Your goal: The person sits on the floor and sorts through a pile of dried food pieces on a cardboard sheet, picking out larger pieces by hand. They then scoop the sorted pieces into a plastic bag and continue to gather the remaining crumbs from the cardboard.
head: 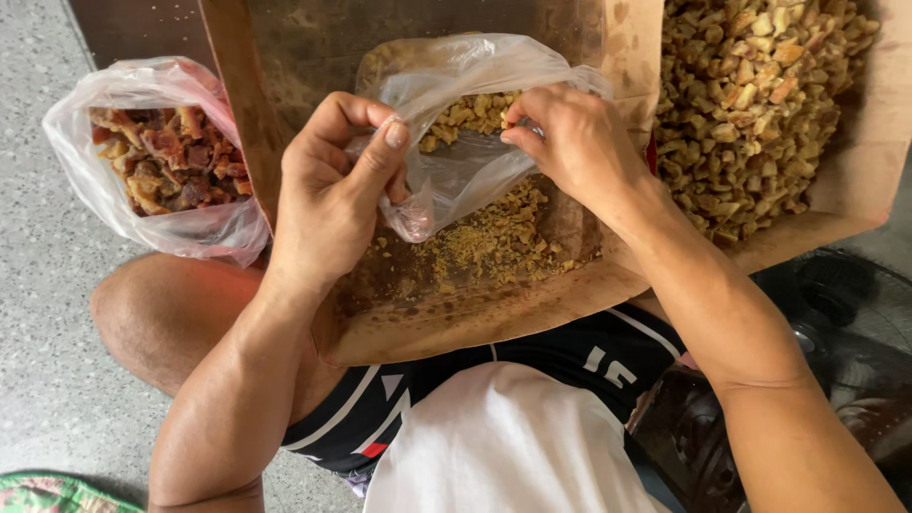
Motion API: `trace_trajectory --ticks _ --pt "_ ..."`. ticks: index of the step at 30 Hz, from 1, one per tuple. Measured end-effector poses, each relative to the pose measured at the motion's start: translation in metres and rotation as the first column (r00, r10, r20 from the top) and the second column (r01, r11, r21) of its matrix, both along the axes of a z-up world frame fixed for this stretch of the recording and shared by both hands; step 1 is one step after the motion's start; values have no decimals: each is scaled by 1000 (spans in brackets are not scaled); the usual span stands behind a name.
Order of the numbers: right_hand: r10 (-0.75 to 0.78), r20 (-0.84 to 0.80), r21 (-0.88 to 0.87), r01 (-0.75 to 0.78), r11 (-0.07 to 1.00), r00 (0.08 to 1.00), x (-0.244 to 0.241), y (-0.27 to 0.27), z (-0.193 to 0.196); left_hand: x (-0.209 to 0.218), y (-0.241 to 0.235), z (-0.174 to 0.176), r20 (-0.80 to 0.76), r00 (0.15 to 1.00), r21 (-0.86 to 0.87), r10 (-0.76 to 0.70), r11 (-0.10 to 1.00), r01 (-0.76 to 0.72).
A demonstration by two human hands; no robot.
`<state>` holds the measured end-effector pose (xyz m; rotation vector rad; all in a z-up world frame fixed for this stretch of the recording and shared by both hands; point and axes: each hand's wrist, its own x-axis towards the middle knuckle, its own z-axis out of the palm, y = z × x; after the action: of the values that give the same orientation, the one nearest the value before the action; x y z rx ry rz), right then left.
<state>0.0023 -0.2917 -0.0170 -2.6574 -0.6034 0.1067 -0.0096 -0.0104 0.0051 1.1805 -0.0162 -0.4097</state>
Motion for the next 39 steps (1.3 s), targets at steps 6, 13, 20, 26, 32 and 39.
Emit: trace_trajectory --ticks 6,13,20,26,32,39 --pt "-130 176 31 126 991 976 -22 -60 81 2 8 1 -14 1000 -48 16 999 -17" --pt "-165 99 71 158 985 981 -22 -49 81 4 12 7 18 1000 -92 19 996 -17" --pt "176 -13 -96 -177 980 984 45 36 -26 2 13 5 31 998 -162 50 986 -45" --pt "293 392 -249 -206 946 872 47 65 -64 -1 21 8 23 992 -44 126 991 -125" --pt "281 119 -218 -251 943 952 57 20 -59 0 28 23 -16 995 118 95 989 -92" --pt "306 75 -243 -281 929 949 48 42 -40 -3 25 31 -18 1000 203 19 979 -15"
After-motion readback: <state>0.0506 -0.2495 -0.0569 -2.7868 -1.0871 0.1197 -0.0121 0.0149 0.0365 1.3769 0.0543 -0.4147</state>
